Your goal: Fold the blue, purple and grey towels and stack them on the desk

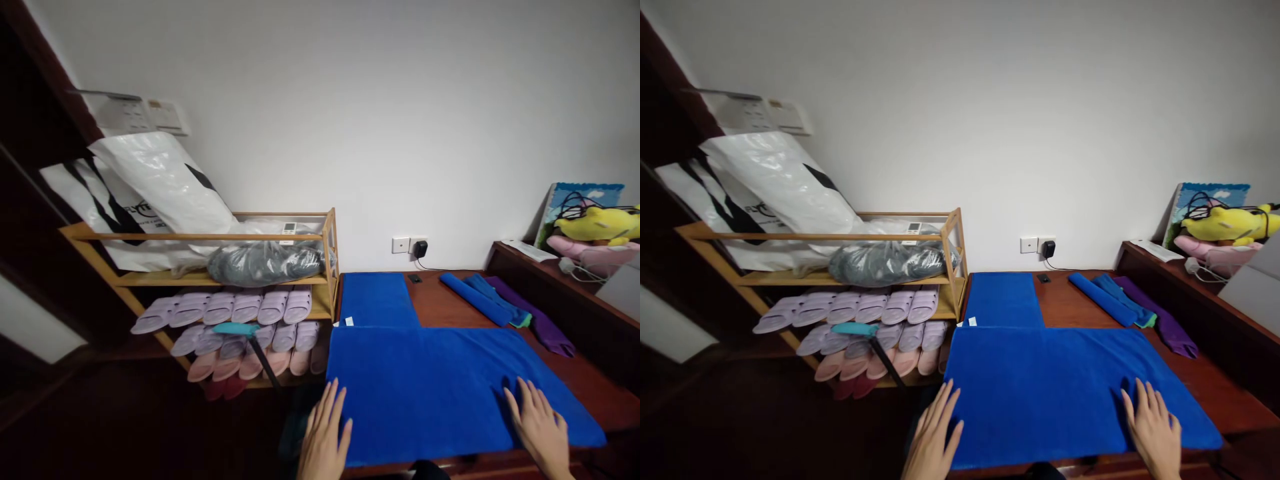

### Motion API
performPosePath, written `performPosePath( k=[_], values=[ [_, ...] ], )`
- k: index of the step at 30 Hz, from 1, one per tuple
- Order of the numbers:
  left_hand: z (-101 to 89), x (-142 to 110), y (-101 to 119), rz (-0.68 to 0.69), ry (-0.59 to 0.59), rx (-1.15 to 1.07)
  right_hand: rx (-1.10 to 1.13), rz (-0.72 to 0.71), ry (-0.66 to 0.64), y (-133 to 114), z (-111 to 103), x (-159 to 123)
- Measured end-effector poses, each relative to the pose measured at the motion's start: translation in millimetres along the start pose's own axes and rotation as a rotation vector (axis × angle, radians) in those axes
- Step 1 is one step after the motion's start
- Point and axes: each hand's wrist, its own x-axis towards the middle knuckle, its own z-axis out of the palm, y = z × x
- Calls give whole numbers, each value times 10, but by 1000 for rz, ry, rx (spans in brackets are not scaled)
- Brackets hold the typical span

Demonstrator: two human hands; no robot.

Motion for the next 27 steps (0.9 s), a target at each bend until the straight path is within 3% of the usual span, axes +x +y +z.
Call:
performPosePath(
  k=[3, 7, 15, 18, 22, 25, 27],
  values=[
    [89, -128, 51, -42, -118, 39, -71, -59, -84, 336, 28, -107],
    [144, -306, -109, -181, -222, 0, -33, -173, -101, 544, 81, -127],
    [180, -494, -414, -264, -310, -340, 78, -56, 29, 513, 52, -105],
    [274, -514, -513, -285, -287, -532, 62, -141, 46, 479, 69, -258],
    [355, -516, -509, -485, -186, -839, 0, -340, -18, 372, 140, -468],
    [346, -492, -439, -664, -189, -980, -32, -301, 2, 301, 157, -509],
    [298, -469, -413, -673, -227, -988, -28, -277, -26, 275, 131, -498]
  ],
)
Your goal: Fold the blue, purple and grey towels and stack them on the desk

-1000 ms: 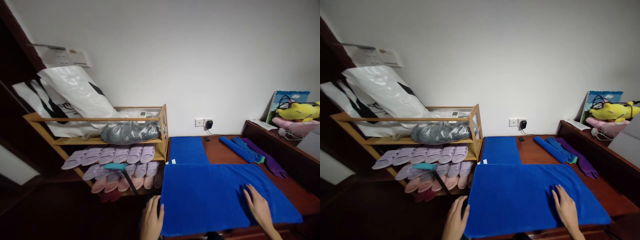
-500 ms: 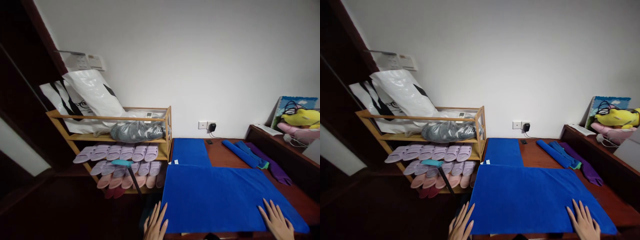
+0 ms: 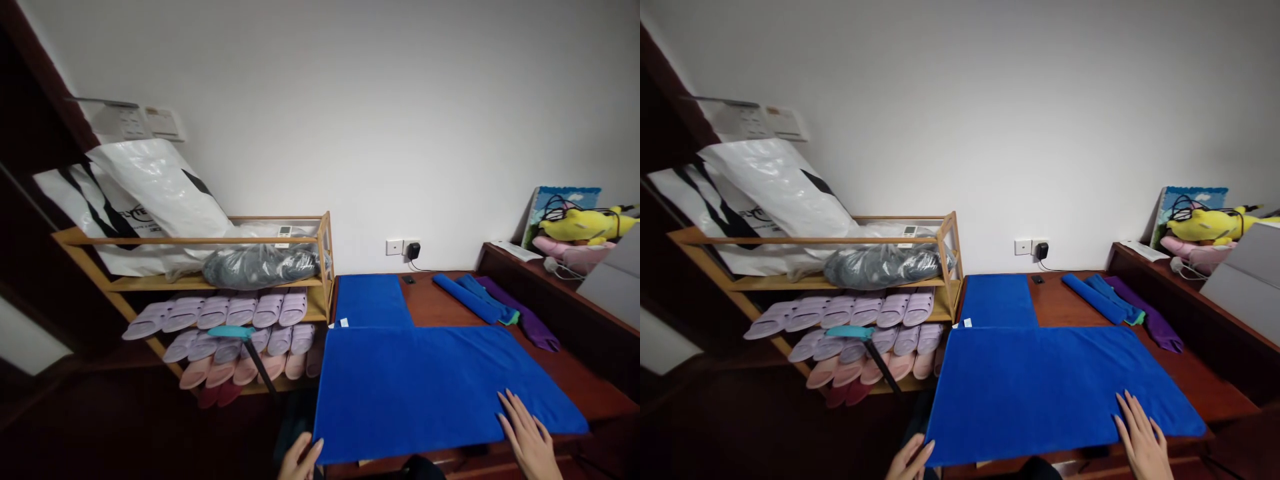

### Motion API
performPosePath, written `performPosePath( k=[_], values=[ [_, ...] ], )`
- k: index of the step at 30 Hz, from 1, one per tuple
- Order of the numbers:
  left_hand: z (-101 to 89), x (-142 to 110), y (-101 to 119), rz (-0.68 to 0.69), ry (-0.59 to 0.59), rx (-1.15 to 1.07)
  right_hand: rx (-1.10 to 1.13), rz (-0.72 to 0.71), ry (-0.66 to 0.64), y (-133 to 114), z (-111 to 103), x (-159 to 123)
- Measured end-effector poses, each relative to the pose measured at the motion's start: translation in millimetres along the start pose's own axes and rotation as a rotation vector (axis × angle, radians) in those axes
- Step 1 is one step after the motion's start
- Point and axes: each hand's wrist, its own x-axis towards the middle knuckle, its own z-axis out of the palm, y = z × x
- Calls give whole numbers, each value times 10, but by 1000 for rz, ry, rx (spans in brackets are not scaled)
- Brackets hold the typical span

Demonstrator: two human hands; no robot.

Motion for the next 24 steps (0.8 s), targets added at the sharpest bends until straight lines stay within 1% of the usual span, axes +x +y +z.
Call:
performPosePath(
  k=[3, 6, 7, 8, 10, 11, 12, 13, 14, 15, 16, 17, 18, 20, 22, 24],
  values=[
    [-100, -16, 90, 37, -60, 38, 6, 12, -7, -27, -78, 22],
    [-270, -14, 167, 56, -130, 67, 2, 50, 69, -103, -182, 64],
    [-317, -7, 198, 65, -128, 87, 25, 57, 81, -146, -222, 97],
    [-348, 1, 237, 83, -94, 113, 68, 63, 79, -197, -265, 143],
    [-331, 19, 351, 150, 63, 182, 230, 108, 45, -324, -355, 285],
    [-276, 27, 425, 199, 152, 225, 358, 169, 7, -395, -395, 380],
    [-188, 32, 505, 258, 218, 277, 525, 264, -42, -466, -428, 488],
    [-73, 33, 585, 323, 249, 341, 740, 383, -99, -533, -450, 605],
    [63, 33, 659, 392, 240, 419, 974, 505, -153, -591, -460, 729],
    [209, 31, 720, 464, 205, 509, 1189, 608, -194, -634, -457, 854],
    [354, 32, 762, 533, 160, 607, 1370, 683, -213, -657, -441, 976],
    [487, 36, 784, 587, 120, 709, 1499, 726, -209, -657, -415, 1093],
    [598, 47, 784, 620, 100, 806, 1573, 741, -194, -632, -382, 1202],
    [734, 87, 733, 639, 102, 974, 1600, 749, -157, -509, -304, 1392],
    [758, 141, 648, 634, 116, 1086, 1571, 777, -117, -311, -226, 1539],
    [718, 196, 564, 640, 101, 1148, 1484, 796, -75, -82, -151, 1638]
  ],
)
